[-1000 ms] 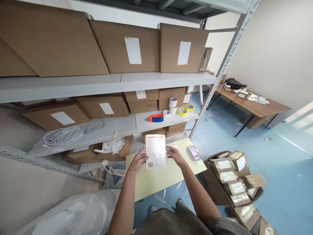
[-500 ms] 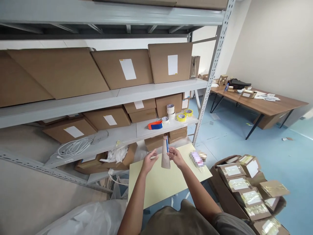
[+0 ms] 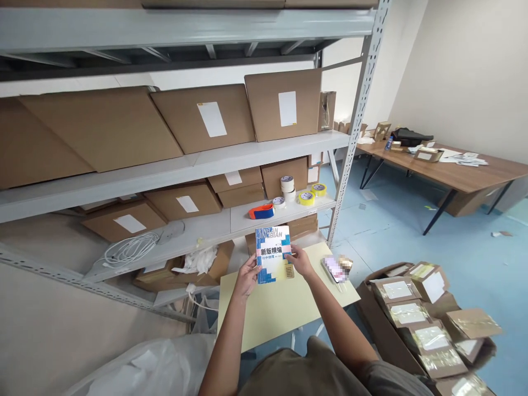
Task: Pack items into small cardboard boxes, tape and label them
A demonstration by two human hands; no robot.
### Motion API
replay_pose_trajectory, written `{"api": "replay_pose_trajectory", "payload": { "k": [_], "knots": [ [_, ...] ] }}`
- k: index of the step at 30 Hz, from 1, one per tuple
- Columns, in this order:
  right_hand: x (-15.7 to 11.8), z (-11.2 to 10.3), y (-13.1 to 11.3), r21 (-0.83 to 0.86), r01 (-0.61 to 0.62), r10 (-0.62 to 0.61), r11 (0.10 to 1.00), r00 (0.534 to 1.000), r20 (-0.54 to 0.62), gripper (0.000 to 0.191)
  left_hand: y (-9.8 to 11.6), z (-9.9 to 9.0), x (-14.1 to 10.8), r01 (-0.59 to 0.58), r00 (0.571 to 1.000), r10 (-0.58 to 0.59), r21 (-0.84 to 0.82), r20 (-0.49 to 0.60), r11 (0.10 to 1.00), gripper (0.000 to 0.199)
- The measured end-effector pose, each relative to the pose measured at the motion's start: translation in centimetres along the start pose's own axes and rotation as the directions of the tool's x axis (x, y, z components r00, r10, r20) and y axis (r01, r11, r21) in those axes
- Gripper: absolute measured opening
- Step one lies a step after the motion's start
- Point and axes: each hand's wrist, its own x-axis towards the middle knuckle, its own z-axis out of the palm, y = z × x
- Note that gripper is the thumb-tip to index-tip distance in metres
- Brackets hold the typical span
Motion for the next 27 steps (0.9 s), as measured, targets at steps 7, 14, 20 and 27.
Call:
{"api": "replay_pose_trajectory", "payload": {
  "k": [7,14,20,27],
  "knots": [
    [-0.9,-0.9,1.4,0.174,-0.110,0.099,0.979,0.992,0.073,0.051,-1.9,0.2,0.5,0.042,0.999,-0.037,0.145,-0.039,0.989,0.078],
    [-0.1,-3.0,6.1,0.133,-0.307,0.283,0.942,0.943,0.173,0.049,-6.7,-2.6,1.5,0.134,0.985,-0.109,0.199,-0.134,0.971,0.076],
    [0.8,-4.1,15.4,0.080,-0.412,0.406,0.908,0.910,0.080,0.051,-15.0,-5.2,1.7,0.274,0.938,-0.235,0.132,-0.254,0.953,0.078],
    [-0.3,-4.1,26.1,-0.067,-0.541,0.541,0.838,0.841,-0.027,0.051,-25.3,-7.4,1.2,0.475,0.806,-0.355,0.160,-0.474,0.865,0.071]
  ]
}}
